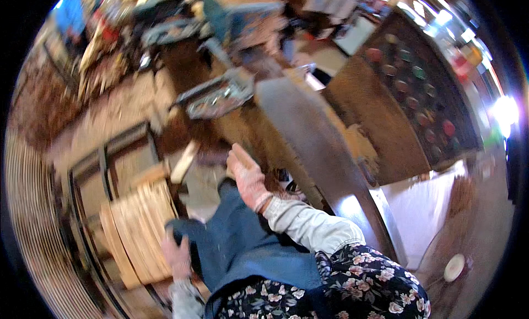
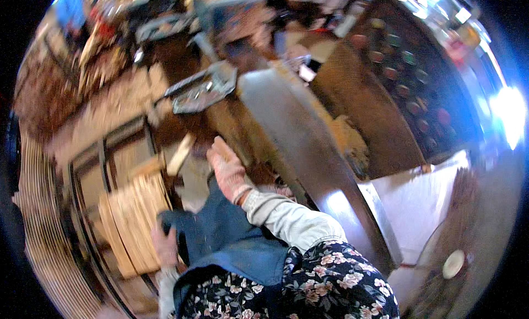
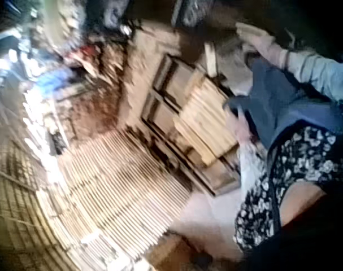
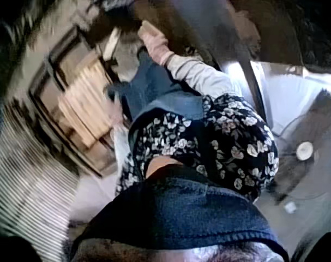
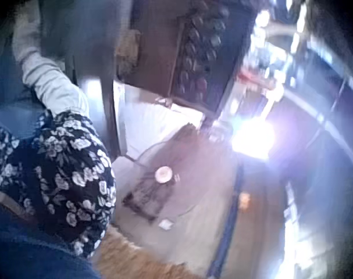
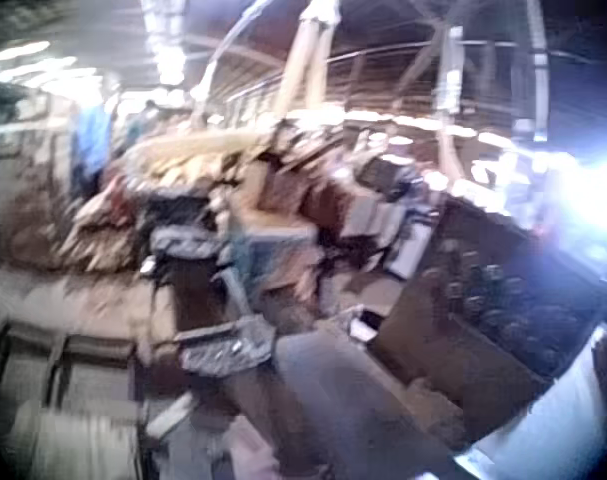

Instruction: The person picks up curved wooden boards from a stack and feeds them through a belt sanding machine, smoothing both sides and placing them onto a new stack.

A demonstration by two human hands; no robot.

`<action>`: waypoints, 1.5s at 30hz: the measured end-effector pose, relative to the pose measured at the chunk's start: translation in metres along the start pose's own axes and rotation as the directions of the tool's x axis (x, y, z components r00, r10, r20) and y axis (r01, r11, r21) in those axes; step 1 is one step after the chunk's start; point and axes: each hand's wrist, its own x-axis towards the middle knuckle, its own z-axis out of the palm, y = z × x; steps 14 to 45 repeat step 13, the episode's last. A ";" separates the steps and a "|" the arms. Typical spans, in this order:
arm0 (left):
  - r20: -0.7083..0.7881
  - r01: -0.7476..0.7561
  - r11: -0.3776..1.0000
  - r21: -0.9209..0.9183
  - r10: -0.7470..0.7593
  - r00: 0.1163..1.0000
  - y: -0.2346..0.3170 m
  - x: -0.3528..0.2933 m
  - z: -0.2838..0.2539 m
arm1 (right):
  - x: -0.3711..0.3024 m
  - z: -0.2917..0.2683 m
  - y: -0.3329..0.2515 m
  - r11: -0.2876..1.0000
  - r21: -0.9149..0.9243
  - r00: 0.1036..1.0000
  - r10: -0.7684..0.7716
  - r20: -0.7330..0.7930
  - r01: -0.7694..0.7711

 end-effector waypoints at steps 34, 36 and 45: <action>-0.233 0.095 0.995 -0.012 -0.096 0.968 -0.048 0.008 0.063 | 0.020 0.003 0.091 -0.092 -0.991 0.911 0.392 -0.129 -0.100; -0.233 0.095 0.995 -0.012 -0.096 0.968 -0.048 0.008 0.063 | 0.020 0.003 0.091 -0.092 -0.991 0.911 0.392 -0.129 -0.100; -0.233 0.095 0.995 -0.012 -0.096 0.968 -0.048 0.008 0.063 | 0.020 0.003 0.091 -0.092 -0.991 0.911 0.392 -0.129 -0.100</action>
